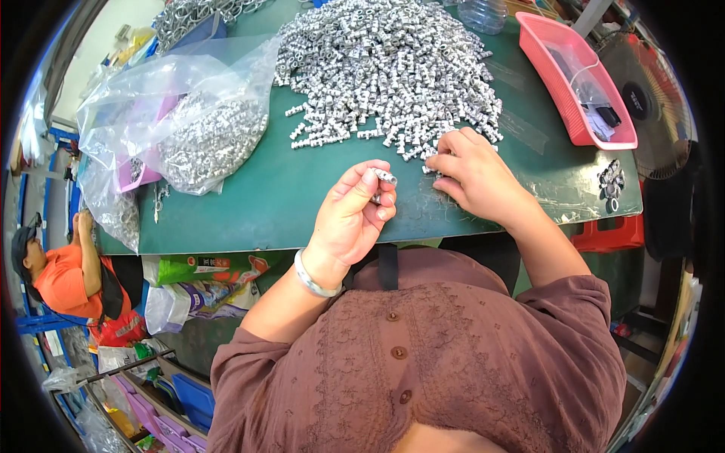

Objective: The person connects small metal links together by hand to assemble a chain.

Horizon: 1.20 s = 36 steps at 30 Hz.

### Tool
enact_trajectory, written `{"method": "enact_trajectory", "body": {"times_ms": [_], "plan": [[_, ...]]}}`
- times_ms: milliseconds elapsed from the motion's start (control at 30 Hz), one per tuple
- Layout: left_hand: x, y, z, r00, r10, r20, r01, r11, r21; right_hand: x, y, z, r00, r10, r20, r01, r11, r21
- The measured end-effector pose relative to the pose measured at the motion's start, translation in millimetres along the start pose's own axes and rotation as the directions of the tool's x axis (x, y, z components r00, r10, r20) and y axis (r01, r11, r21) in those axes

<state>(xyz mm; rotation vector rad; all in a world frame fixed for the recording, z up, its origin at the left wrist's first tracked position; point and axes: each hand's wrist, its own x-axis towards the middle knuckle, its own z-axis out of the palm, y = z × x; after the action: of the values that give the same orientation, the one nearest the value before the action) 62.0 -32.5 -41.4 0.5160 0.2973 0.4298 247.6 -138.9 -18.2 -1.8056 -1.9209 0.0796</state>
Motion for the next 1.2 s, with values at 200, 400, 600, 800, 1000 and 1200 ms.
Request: {"method": "enact_trajectory", "body": {"times_ms": [200,400,600,800,1000,1200], "plan": [[1,-1,-2,0.996,-0.078,0.038,0.082,0.988,-0.129,-3,2,7,0.998,-0.038,-0.045,0.038,0.999,0.006],[-2,4,-2,0.993,-0.079,-0.083,0.074,0.995,-0.064,7,6,11,0.984,0.018,-0.176,-0.025,0.999,-0.035],[-1,1,-8,0.993,-0.082,-0.084,0.076,0.994,-0.076,27,7,22,0.996,-0.041,-0.084,0.03,0.991,-0.129],[-2,-2,-9,0.99,-0.014,-0.139,0.036,0.988,0.152,29,5,27,0.996,-0.046,-0.074,0.042,0.998,-0.044],[0,-8,7,0.974,0.156,-0.166,-0.062,0.883,0.465,25,-7,22,0.999,0.025,0.032,-0.037,0.879,0.475],[4,-8,2,0.937,0.338,0.084,-0.3,0.66,0.689,24,-14,14,0.915,0.174,0.365,-0.404,0.339,0.85]]}}
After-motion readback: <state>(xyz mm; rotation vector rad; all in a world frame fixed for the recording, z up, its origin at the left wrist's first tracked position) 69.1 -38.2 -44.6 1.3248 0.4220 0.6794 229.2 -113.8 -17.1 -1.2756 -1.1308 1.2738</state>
